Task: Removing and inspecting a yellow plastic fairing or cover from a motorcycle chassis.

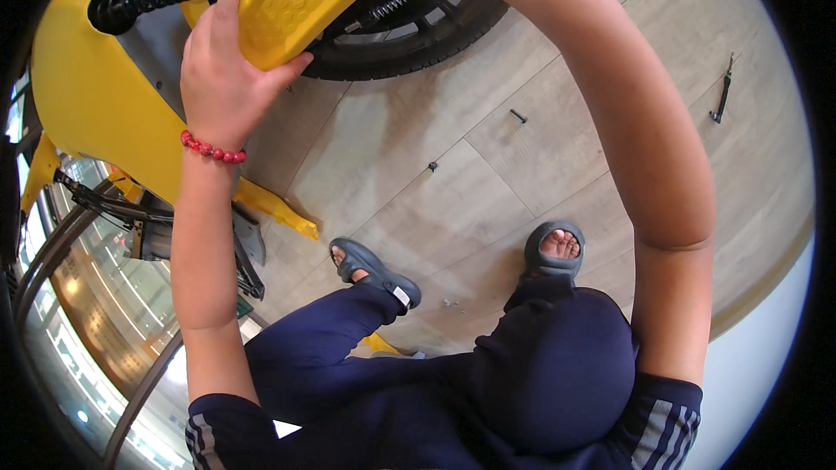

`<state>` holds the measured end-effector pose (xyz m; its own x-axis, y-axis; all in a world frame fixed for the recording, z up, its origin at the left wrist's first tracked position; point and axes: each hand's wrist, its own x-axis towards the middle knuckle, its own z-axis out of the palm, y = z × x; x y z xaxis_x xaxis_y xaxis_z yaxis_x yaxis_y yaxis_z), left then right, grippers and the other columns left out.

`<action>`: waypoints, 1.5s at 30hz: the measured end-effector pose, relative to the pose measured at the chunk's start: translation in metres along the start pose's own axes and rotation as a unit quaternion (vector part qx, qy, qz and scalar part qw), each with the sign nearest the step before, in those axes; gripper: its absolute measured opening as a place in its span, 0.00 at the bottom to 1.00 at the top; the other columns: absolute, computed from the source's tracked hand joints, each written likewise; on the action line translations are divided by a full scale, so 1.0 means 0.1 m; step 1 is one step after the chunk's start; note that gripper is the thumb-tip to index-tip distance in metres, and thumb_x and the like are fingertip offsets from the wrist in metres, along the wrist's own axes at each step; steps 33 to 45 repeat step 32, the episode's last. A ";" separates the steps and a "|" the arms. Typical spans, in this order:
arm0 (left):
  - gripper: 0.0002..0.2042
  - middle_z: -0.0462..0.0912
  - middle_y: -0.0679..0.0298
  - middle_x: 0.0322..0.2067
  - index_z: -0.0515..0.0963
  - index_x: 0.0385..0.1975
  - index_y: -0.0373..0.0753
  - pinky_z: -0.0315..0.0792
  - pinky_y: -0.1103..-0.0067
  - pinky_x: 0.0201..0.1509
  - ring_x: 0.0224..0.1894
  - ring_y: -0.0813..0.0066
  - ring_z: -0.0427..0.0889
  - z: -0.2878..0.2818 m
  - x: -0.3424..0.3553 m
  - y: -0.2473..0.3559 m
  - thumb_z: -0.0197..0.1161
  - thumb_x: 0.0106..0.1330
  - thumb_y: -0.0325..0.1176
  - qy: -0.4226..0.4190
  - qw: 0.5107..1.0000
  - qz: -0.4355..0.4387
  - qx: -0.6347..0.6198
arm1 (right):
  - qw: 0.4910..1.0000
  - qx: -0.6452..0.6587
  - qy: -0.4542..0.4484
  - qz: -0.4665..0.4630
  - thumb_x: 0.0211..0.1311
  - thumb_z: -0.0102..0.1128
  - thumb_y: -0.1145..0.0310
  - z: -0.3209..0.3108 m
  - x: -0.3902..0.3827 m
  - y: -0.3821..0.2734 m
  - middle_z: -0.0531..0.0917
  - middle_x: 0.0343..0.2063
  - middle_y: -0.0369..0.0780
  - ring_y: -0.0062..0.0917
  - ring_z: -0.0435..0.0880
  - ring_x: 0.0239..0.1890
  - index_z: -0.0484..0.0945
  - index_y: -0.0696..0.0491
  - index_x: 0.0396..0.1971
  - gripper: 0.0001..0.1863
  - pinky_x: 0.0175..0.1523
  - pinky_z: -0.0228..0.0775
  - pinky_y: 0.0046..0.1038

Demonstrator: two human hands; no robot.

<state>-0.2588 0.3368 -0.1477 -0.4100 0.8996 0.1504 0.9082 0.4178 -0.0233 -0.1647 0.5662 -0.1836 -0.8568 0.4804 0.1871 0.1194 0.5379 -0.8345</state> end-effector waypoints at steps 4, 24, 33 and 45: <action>0.49 0.77 0.58 0.44 0.60 0.64 0.46 0.70 0.68 0.51 0.46 0.57 0.76 0.05 -0.05 -0.04 0.79 0.36 0.40 0.031 0.999 0.015 -0.001 | 0.999 -0.024 0.011 -0.034 0.55 0.57 0.74 0.01 0.00 0.03 0.81 0.30 0.52 0.40 0.81 0.33 0.79 0.65 0.35 0.10 0.40 0.72 0.33; 0.43 0.75 0.52 0.46 0.71 0.54 0.38 0.68 0.65 0.55 0.49 0.54 0.75 0.07 -0.16 -0.04 0.79 0.30 0.41 0.111 0.994 0.004 -0.005 | 0.948 0.292 -0.068 0.107 0.58 0.59 0.78 -0.09 -0.29 -0.26 0.77 0.21 0.36 0.15 0.76 0.22 0.75 0.61 0.32 0.04 0.28 0.70 0.16; 0.40 0.76 0.54 0.46 0.71 0.54 0.39 0.68 0.67 0.55 0.48 0.56 0.75 0.03 -0.20 -0.06 0.78 0.33 0.40 0.112 0.994 -0.010 -0.009 | 0.933 0.233 -0.257 0.096 0.57 0.58 0.78 0.00 -0.28 -0.47 0.80 0.23 0.37 0.16 0.78 0.24 0.76 0.63 0.33 0.05 0.31 0.72 0.18; 0.40 0.76 0.54 0.46 0.71 0.54 0.39 0.68 0.67 0.55 0.48 0.56 0.75 0.03 -0.20 -0.06 0.78 0.33 0.40 0.112 0.994 -0.010 -0.009 | 0.933 0.233 -0.257 0.096 0.57 0.58 0.78 0.00 -0.28 -0.47 0.80 0.23 0.37 0.16 0.78 0.24 0.76 0.63 0.33 0.05 0.31 0.72 0.18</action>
